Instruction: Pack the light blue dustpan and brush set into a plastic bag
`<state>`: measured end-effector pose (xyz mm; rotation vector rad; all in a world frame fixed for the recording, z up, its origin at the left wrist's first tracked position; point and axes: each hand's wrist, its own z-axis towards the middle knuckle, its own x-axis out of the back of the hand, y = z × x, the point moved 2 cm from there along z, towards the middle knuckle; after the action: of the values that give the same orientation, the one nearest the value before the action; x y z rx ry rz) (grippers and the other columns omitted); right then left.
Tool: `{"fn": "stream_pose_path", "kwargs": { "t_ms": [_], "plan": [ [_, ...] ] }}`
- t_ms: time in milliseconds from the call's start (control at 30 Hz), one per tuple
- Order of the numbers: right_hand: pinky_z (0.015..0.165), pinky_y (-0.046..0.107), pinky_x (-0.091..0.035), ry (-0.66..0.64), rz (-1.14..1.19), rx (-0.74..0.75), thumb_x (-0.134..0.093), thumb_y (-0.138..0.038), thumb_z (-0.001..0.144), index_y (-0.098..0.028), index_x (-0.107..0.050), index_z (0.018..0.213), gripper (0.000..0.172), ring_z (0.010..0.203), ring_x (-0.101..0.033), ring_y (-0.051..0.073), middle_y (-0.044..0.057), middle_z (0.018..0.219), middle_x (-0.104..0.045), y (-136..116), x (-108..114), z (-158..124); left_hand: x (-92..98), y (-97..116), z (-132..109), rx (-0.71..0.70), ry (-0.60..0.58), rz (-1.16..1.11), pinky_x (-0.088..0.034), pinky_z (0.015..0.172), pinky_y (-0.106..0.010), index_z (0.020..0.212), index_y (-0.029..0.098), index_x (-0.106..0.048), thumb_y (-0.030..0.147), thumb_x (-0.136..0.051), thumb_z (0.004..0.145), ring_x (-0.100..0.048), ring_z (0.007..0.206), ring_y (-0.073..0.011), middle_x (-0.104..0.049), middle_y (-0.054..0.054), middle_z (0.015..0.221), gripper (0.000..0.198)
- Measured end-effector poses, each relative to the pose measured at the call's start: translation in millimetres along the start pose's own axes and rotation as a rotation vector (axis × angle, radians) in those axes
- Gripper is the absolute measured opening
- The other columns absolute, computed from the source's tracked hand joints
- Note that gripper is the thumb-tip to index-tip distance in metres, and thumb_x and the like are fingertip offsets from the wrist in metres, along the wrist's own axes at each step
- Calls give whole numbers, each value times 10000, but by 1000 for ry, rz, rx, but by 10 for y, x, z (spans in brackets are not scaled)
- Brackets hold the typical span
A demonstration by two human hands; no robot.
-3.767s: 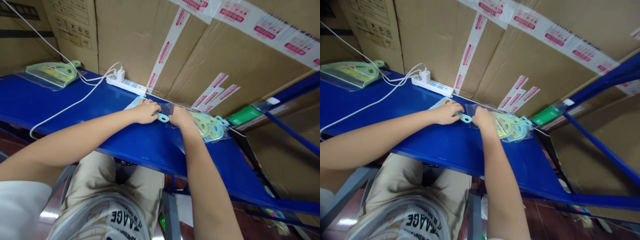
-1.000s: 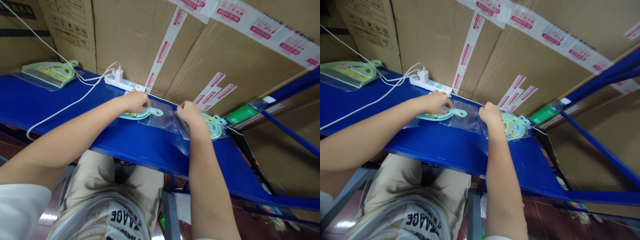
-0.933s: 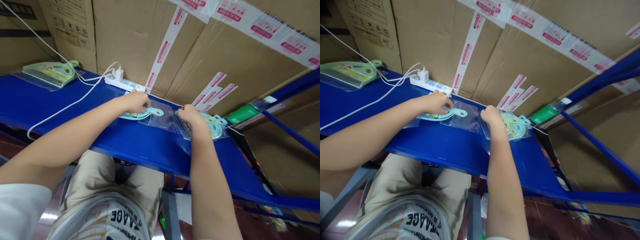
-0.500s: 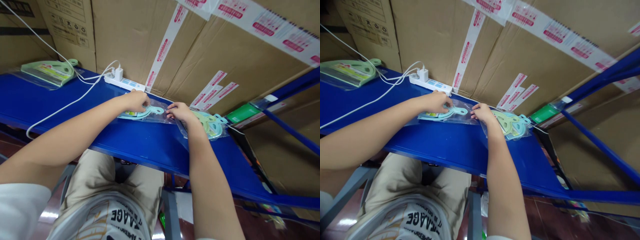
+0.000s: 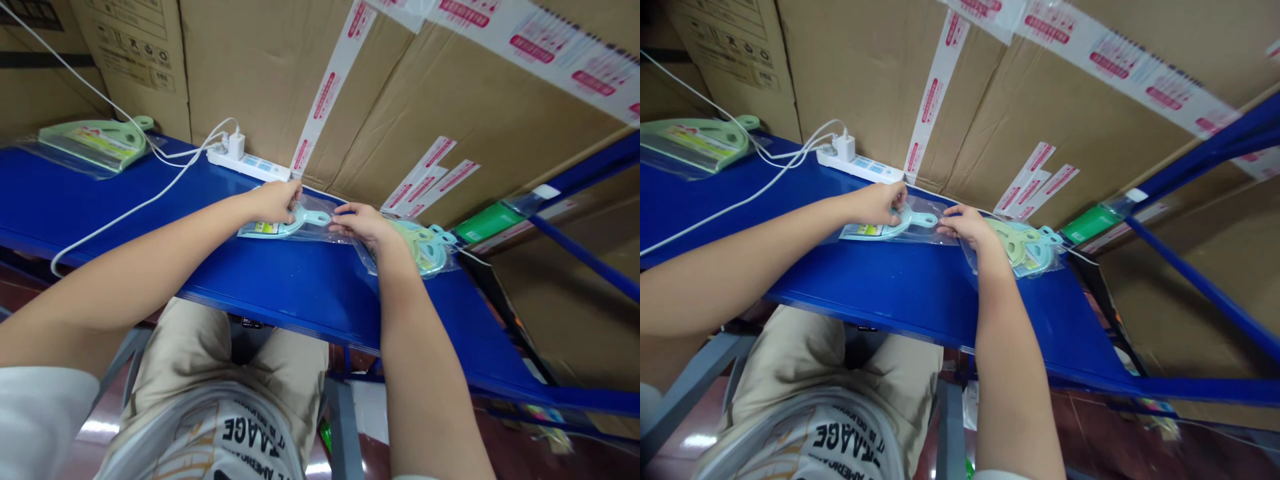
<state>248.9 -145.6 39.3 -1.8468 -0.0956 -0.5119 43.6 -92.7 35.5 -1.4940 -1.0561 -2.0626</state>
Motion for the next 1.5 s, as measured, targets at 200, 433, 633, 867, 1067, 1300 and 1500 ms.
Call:
{"fn": "stream_pose_path", "kwargs": {
  "t_ms": [200, 433, 633, 867, 1067, 1300, 1500],
  "plan": [
    [530, 155, -542, -13, 16, 6, -712, -20, 879, -190, -622, 896, 194, 613, -739, 124, 7, 683, -725, 8, -2, 11, -54, -32, 3, -30, 0, -71, -525, 818, -317, 1372, 216, -490, 210, -661, 772, -728, 877, -197, -781, -64, 1074, 624],
    [542, 183, -559, -62, -17, 7, -746, -64, 871, -202, -623, 877, 184, 626, -739, 144, 5, 655, -709, 34, -35, 39, -69, -3, 4, -2, -14, -93, -530, 847, -323, 1407, 201, -532, 224, -673, 772, -730, 930, -206, -781, -80, 1143, 652],
    [516, 174, -529, 23, -52, -4, -663, -16, 882, -208, -592, 879, 204, 584, -703, 129, -19, 619, -662, 2, -57, 25, -29, -11, 24, -79, 44, -55, -529, 840, -334, 1260, 161, -691, 268, -597, 856, -725, 917, -209, -790, -97, 1048, 428],
    [463, 165, -500, 78, 20, -26, -614, 35, 890, -220, -542, 923, 267, 485, -598, 96, -58, 581, -610, -88, -27, -70, 10, -21, 31, -71, 83, 27, -523, 856, -334, 1156, 159, -758, 264, -551, 875, -723, 931, -211, -796, -105, 1026, 365],
    [572, 221, -581, 46, 49, -18, -664, 41, 834, -200, -590, 933, 271, 520, -622, 115, -18, 640, -653, -32, 74, 46, 41, -23, 32, -112, 112, 101, -511, 941, -372, 1118, 203, -786, 237, -553, 835, -713, 1041, -235, -795, -98, 1084, 368],
    [542, 199, -550, 71, 98, -45, -563, 55, 889, -188, -581, 918, 246, 492, -621, 110, -31, 591, -609, -4, 117, 44, 67, -63, 41, -92, 142, 59, -526, 948, -350, 1117, 200, -793, 210, -549, 832, -718, 1066, -228, -804, -77, 1105, 375],
    [583, 216, -582, 84, 142, -29, -541, 54, 896, -180, -590, 881, 239, 517, -647, 119, 4, 613, -651, 2, 226, 25, 177, -72, 26, -36, 188, -11, -540, 929, -358, 1152, 182, -796, 171, -526, 816, -720, 999, -222, -797, -96, 1117, 432]
  ]
}}
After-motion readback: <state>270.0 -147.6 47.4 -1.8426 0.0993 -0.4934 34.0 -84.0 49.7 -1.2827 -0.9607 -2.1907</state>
